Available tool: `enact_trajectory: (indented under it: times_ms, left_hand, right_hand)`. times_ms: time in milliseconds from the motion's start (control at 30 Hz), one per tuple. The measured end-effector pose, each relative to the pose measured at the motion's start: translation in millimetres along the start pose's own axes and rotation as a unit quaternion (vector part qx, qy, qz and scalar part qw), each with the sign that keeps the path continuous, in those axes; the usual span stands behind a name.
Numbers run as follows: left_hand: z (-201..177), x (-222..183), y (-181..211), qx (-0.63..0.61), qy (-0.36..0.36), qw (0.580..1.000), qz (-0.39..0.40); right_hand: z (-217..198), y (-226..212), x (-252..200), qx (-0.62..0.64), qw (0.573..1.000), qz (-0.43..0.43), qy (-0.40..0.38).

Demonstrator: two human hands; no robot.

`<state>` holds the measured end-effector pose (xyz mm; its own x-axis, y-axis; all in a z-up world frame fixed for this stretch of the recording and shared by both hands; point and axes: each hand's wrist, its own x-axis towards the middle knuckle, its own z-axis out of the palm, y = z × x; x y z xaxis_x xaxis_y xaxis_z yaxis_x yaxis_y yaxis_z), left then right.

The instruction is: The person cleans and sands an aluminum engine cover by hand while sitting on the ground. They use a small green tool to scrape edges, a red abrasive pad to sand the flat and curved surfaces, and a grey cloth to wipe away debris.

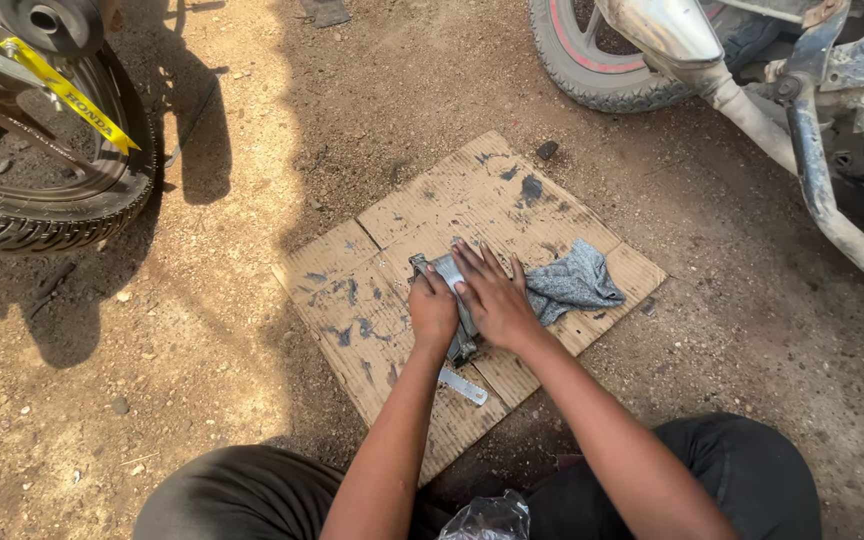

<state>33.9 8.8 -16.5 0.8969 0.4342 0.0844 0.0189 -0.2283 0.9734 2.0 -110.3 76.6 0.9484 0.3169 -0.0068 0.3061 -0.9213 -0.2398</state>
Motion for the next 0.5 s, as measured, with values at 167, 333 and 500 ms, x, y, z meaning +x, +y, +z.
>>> enact_trajectory:
  times_ms: [167, 333, 500]
  left_hand:
    - [-4.1, 27.1, -1.7, -0.006, -0.022, 0.999, -0.026]
    - [-12.7, 37.3, -0.2, 0.013, -0.038, 0.999, -0.029]
    - [-20.7, 24.5, 5.0, -0.002, -0.077, 0.997, -0.028]
  right_hand:
    - [-8.7, -10.8, 32.6, -0.01, 1.0, -0.001, -0.011]
    - [42.1, 6.9, -59.4, 0.016, 0.999, -0.027, 0.013]
    - [82.2, 28.3, -82.0, -0.004, 0.994, -0.068, 0.085]
